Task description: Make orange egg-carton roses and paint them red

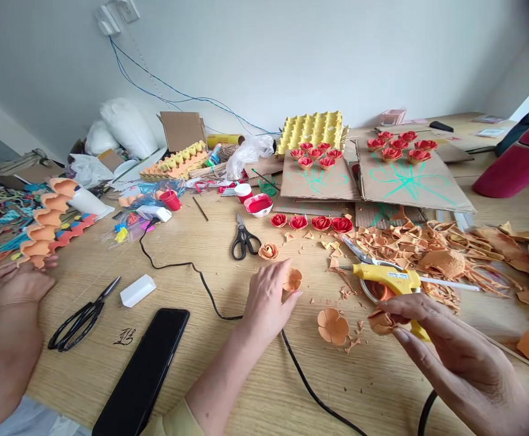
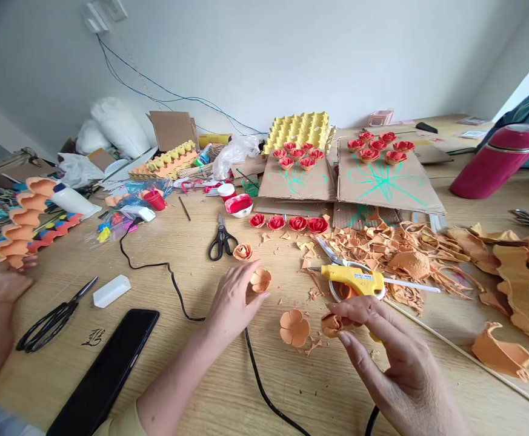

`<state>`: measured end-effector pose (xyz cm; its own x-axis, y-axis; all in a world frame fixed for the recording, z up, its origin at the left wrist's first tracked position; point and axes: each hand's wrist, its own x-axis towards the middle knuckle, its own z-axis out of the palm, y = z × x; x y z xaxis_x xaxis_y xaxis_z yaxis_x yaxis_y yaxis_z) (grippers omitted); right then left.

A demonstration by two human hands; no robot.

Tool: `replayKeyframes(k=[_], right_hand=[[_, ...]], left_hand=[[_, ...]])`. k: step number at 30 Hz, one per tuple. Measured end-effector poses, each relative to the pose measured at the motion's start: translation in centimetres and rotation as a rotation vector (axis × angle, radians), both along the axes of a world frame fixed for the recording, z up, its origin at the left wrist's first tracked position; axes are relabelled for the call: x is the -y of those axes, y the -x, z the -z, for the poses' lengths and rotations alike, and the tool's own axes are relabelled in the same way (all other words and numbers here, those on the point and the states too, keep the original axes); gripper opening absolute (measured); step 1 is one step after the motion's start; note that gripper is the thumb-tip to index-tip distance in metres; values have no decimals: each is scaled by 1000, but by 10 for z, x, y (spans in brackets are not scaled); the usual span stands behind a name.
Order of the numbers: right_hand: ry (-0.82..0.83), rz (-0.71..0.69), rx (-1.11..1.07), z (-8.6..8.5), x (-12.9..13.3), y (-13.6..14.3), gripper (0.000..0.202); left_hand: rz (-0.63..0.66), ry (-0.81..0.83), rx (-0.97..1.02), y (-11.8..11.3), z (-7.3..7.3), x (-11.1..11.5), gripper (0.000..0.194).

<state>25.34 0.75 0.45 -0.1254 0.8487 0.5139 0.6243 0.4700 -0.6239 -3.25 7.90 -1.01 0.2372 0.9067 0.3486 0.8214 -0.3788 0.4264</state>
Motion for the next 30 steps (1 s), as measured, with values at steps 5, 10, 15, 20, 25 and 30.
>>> replayKeyframes(k=[5,10,15,20,25,30], right_hand=[[8,-4,-24,-5,0,3,23],[-17,-3,-56,-14,0,2,20],[47,21,-141,-21,4,-2,19],[98,-35,-191,-24,7,-1,19],[111,-56,-104,-25,15,-1,18],[104,-68,-24,-20,35,1,18]], left_hand=[[75,-45,76,-9,-6,8,44],[286,-19,223,-30,-31,39,47],[499,219,303,-52,-34,71,64],[520,356,257,-60,-18,84,57],[493,433,205,-57,-16,86,66],[448,444,151,-53,-17,90,72]])
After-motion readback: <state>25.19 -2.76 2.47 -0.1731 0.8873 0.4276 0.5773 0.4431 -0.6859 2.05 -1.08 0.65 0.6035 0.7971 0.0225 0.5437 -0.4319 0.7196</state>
